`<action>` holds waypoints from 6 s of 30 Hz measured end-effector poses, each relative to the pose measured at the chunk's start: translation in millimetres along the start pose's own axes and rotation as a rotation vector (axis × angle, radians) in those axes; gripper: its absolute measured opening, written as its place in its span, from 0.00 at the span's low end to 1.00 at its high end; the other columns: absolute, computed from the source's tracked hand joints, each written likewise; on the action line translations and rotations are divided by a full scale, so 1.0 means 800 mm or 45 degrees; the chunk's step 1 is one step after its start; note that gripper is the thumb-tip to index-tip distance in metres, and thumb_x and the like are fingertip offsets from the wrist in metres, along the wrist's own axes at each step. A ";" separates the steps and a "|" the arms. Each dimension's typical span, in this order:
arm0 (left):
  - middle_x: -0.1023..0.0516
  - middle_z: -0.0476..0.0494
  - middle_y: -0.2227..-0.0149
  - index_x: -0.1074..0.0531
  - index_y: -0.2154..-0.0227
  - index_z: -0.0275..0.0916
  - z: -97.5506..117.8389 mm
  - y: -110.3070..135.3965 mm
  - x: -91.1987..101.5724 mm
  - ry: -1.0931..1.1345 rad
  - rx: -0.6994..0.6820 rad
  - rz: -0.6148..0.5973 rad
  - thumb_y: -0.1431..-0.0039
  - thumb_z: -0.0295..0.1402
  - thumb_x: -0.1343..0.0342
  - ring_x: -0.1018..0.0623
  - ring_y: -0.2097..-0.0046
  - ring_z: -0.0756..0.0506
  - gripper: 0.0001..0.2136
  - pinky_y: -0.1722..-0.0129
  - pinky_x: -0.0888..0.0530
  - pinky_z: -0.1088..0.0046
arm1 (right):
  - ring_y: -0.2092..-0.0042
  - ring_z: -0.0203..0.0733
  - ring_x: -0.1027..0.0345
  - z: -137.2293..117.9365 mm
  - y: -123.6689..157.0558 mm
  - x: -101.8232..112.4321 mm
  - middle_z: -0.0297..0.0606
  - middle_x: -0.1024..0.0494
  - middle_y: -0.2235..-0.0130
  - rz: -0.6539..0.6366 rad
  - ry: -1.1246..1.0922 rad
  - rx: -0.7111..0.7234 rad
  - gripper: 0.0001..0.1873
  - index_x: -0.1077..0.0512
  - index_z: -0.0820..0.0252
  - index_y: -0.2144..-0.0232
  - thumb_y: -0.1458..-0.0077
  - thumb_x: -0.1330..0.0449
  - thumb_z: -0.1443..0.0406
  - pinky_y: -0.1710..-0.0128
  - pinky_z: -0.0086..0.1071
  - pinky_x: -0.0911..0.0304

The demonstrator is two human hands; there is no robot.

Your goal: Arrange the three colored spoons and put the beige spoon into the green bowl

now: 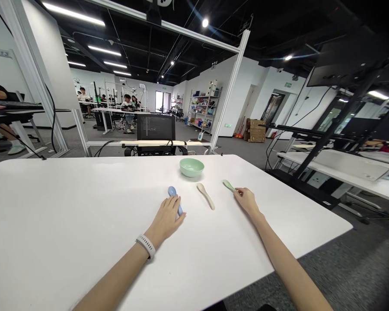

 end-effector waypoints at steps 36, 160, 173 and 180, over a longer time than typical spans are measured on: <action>0.35 0.32 0.28 0.39 0.31 0.37 0.001 -0.008 0.034 -0.084 -0.018 0.046 0.29 0.51 0.59 0.36 0.27 0.36 0.31 0.28 0.39 0.48 | 0.49 0.56 0.28 -0.017 0.000 -0.018 0.55 0.20 0.52 0.020 0.028 0.202 0.21 0.21 0.66 0.51 0.41 0.45 0.61 0.43 0.47 0.35; 0.30 0.28 0.32 0.32 0.36 0.29 -0.312 0.183 0.163 -0.620 0.808 0.044 0.34 0.47 0.69 0.32 0.32 0.31 0.36 0.33 0.36 0.50 | 0.44 0.52 0.24 -0.175 -0.052 -0.049 0.49 0.17 0.46 -0.263 -0.001 0.384 0.21 0.20 0.61 0.47 0.35 0.48 0.68 0.41 0.43 0.34; 0.30 0.25 0.33 0.32 0.36 0.28 -0.301 0.181 0.165 -0.621 0.780 0.047 0.33 0.46 0.69 0.31 0.32 0.31 0.35 0.33 0.35 0.50 | 0.48 0.55 0.22 -0.276 -0.130 -0.106 0.53 0.14 0.56 -0.535 0.541 0.229 0.11 0.15 0.62 0.58 0.40 0.33 0.63 0.48 0.38 0.34; 0.30 0.28 0.32 0.31 0.36 0.31 -0.303 0.185 0.164 -0.620 0.795 0.062 0.32 0.45 0.66 0.32 0.31 0.32 0.33 0.33 0.35 0.50 | 0.44 0.59 0.25 -0.288 -0.138 -0.122 0.62 0.18 0.51 -0.501 0.558 0.147 0.15 0.19 0.69 0.51 0.39 0.40 0.73 0.45 0.41 0.35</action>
Point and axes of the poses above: each hand's wrist, its own y-axis away from the middle knuckle, its own x-axis out of the back of the hand, z = x × y, the point moved 4 cm from there along -y, towards the middle knuckle
